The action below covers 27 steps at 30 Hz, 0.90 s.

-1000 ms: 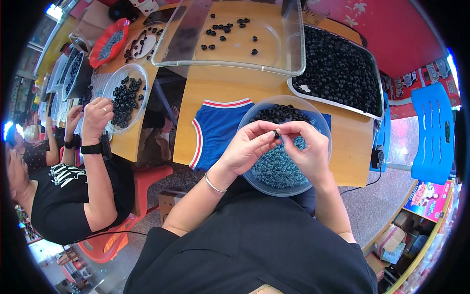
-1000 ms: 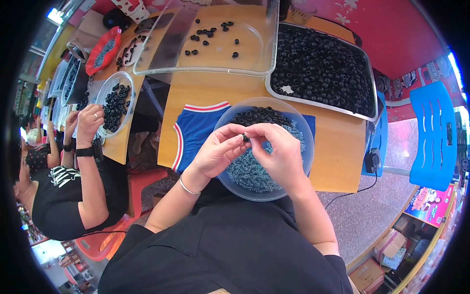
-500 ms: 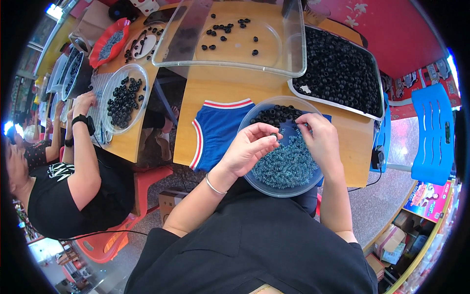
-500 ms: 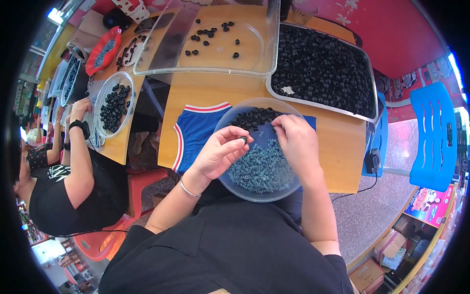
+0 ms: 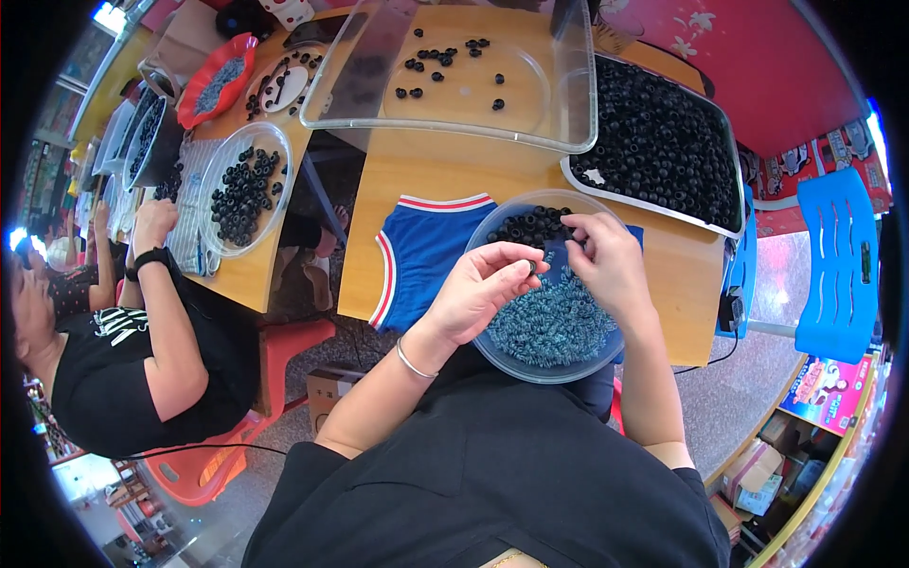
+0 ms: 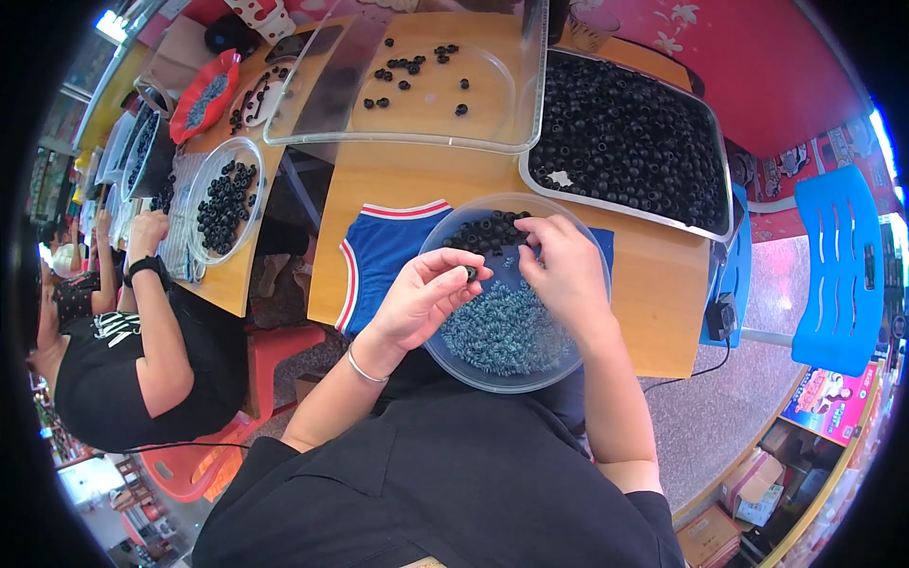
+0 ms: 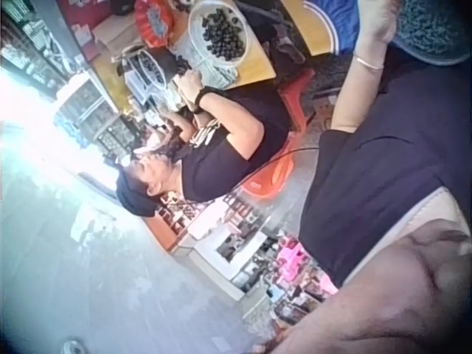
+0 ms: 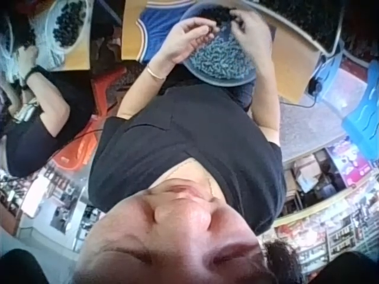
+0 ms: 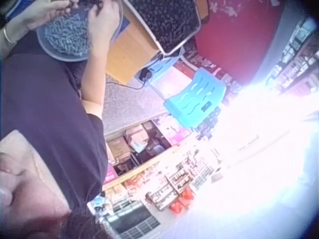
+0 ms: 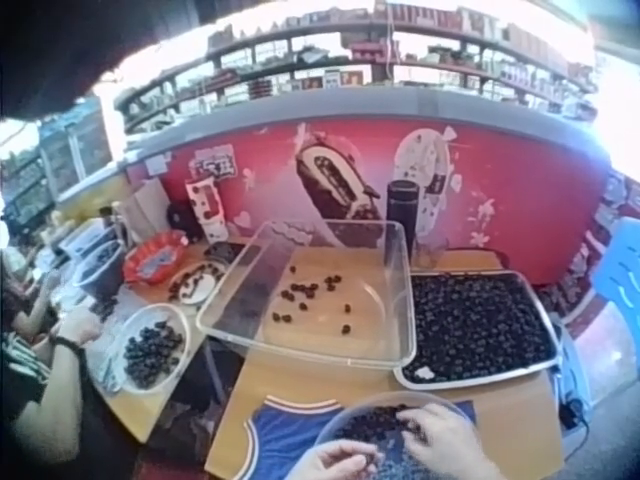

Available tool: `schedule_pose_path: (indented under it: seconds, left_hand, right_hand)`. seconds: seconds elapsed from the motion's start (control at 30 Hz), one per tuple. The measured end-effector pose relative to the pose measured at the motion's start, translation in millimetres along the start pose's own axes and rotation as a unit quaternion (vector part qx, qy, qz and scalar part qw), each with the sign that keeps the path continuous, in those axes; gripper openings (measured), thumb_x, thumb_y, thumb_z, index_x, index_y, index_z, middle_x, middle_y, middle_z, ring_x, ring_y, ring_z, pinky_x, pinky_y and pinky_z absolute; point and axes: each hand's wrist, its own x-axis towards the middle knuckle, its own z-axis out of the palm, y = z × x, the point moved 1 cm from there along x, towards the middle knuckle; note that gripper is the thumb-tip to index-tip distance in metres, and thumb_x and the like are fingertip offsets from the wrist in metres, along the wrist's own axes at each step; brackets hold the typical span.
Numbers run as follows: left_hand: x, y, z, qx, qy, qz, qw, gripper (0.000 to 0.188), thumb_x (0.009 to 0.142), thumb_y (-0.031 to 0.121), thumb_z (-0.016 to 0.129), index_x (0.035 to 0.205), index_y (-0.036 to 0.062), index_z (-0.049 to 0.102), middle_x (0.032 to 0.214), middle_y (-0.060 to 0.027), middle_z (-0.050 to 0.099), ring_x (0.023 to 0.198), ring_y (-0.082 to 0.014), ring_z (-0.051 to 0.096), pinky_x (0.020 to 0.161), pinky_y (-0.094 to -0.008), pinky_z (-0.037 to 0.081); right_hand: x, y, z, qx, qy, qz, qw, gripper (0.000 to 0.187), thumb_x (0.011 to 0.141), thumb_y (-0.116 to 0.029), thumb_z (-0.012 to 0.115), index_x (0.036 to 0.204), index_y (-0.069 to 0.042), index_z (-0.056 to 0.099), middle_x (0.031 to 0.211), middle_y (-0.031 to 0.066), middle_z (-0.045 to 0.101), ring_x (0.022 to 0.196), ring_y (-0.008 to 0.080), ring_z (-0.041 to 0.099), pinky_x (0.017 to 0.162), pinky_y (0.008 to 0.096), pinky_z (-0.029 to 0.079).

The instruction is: The person assembles parts by taking black plastic pieces and small inserts from a bowl, inserting the small inserts into the black plastic pieces by hand, and placing the assembled pieces into a clear plastic container.

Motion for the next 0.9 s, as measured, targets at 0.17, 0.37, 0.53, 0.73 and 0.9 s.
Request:
schedule_pose_path:
  seconds: [0.17,0.37,0.53,0.73,0.9]
  left_hand:
    - [-0.4,1.8,4.0,-0.014,-0.011,-0.012,1.0,0.024,0.095,0.013,0.057,0.115,0.0007,0.06,0.107,-0.0089,0.064,0.093,-0.0129,0.062,0.086,-0.0253,0.051]
    - [2.0,-0.7,6.7,-0.05,-0.026,-0.02,0.998,0.024,0.095,0.012,0.056,0.116,0.0013,0.06,0.108,-0.0077,0.063,0.094,-0.013,0.061,0.087,-0.0262,0.051]
    - [0.9,-1.4,8.7,-0.045,-0.042,0.002,0.998,0.023,0.094,0.011,0.057,0.115,0.0019,0.061,0.108,-0.0061,0.063,0.099,-0.0131,0.06,0.089,-0.0271,0.049]
    - [-0.3,-0.8,11.6,-0.043,-0.038,0.002,0.998,0.022,0.094,0.011,0.057,0.114,0.0018,0.061,0.109,-0.0062,0.063,0.099,-0.0128,0.059,0.088,-0.0274,0.049]
    - [-0.2,-3.8,9.0,-0.037,-0.043,0.011,0.998,0.022,0.094,0.01,0.057,0.114,0.0016,0.062,0.11,-0.0068,0.063,0.099,-0.0131,0.06,0.089,-0.0277,0.049]
  right_hand:
    - [-11.1,-12.8,-16.2,0.349,-0.008,0.06,0.935,0.018,0.082,0.004,0.061,0.1,0.002,0.067,0.09,0.006,0.059,0.078,0.0095,0.058,0.067,0.0199,0.046]
    - [-22.3,-30.3,-23.0,0.331,0.014,-0.03,0.943,0.021,0.077,0.009,0.065,0.096,0.001,0.068,0.093,0.0088,0.063,0.084,0.0133,0.062,0.069,0.0227,0.05]
    - [-24.0,-37.8,-22.3,0.268,0.05,-0.082,0.959,0.02,0.072,0.009,0.069,0.089,0.0,0.068,0.086,0.0085,0.066,0.075,0.0148,0.063,0.063,0.0237,0.051]
    - [-26.2,-41.4,-21.8,0.243,0.061,-0.082,0.965,0.015,0.071,0.004,0.073,0.084,-0.003,0.067,0.083,0.0071,0.067,0.073,0.0154,0.065,0.062,0.0246,0.052]
    - [-27.5,-42.9,-22.1,0.225,0.079,-0.088,0.967,0.015,0.071,0.004,0.073,0.083,-0.003,0.067,0.083,0.0073,0.067,0.072,0.0163,0.065,0.061,0.025,0.052]
